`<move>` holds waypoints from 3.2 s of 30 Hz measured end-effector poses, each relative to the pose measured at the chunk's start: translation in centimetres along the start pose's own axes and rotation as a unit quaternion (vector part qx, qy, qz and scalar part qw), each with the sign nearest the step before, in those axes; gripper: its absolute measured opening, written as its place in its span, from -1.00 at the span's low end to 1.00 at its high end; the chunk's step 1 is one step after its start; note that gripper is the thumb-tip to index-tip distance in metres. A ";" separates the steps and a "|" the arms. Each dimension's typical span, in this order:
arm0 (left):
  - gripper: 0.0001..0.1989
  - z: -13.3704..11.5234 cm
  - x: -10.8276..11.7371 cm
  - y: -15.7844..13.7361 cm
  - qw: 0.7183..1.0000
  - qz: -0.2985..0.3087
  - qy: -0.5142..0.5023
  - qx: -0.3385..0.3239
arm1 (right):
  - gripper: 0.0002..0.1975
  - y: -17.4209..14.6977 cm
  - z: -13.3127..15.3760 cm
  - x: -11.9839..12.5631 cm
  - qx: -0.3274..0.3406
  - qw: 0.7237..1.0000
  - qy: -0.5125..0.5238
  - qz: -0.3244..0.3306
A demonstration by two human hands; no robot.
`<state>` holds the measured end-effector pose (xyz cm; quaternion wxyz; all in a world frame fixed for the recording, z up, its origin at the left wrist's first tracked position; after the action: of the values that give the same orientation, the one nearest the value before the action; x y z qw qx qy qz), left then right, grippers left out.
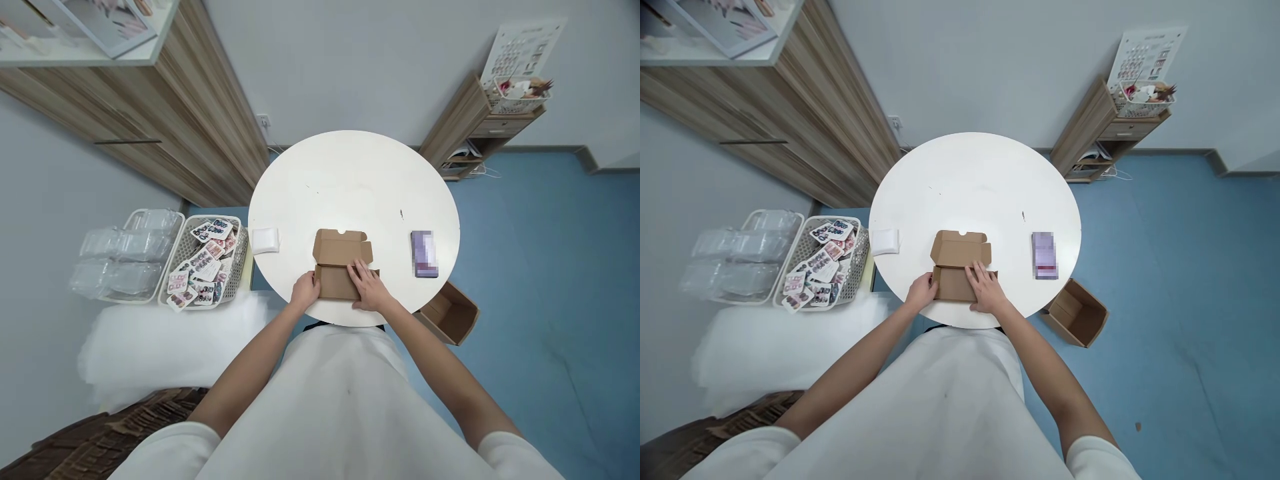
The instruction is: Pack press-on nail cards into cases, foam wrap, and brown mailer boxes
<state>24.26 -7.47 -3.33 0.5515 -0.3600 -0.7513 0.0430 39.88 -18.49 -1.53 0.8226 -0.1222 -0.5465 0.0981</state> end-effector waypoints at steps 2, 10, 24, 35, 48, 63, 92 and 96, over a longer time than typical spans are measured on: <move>-0.83 -0.2 0.0 0.0 0.999 0.008 0.050 0.001 | 0.18 -0.1 0.2 0.1 -0.001 1.000 -0.003 0.004; -0.80 -0.5 -0.3 0.2 0.995 -0.005 0.096 0.003 | 0.15 -0.2 0.4 0.0 -0.021 1.000 -0.003 0.001; 0.11 -0.5 2.1 -2.6 0.985 0.015 0.090 -0.147 | 0.15 -0.3 0.4 0.3 -0.012 1.000 -0.017 -0.006; 0.14 -1.1 1.8 -1.0 0.985 0.050 0.089 -0.136 | 0.14 -0.5 0.7 0.7 -0.012 1.000 -0.009 -0.008; 0.15 -1.8 1.4 -0.5 0.989 0.041 0.046 -0.135 | -0.36 -6.9 -6.1 -1.9 -0.273 0.851 0.408 -0.188; 0.22 -2.1 0.5 -0.6 0.987 0.036 0.051 -0.151 | -0.47 -3.9 -4.2 -1.0 -0.274 0.818 0.470 -0.186; 0.13 -1.5 -0.4 -2.0 0.986 0.035 0.008 -0.164 | -0.60 -3.4 -3.3 -0.7 -0.341 0.894 0.275 -0.096; -0.02 -0.4 -1.2 -3.5 0.983 0.008 -0.135 -0.126 | -0.46 -4.8 -3.1 -1.5 -0.310 0.863 0.372 -0.145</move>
<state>23.02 -10.94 -2.52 0.3951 -0.4240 -0.8149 0.0004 42.33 -23.76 -2.55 0.8895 -0.3176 -0.2138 -0.2495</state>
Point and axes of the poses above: each hand's wrist, its own y-axis towards the middle knuckle, its own x-axis out of the back of the hand, z = x × y, the point moved 5 cm from there along y, towards the middle knuckle, and after that the axes turned 7 degrees about y, right-handed, at the moved point
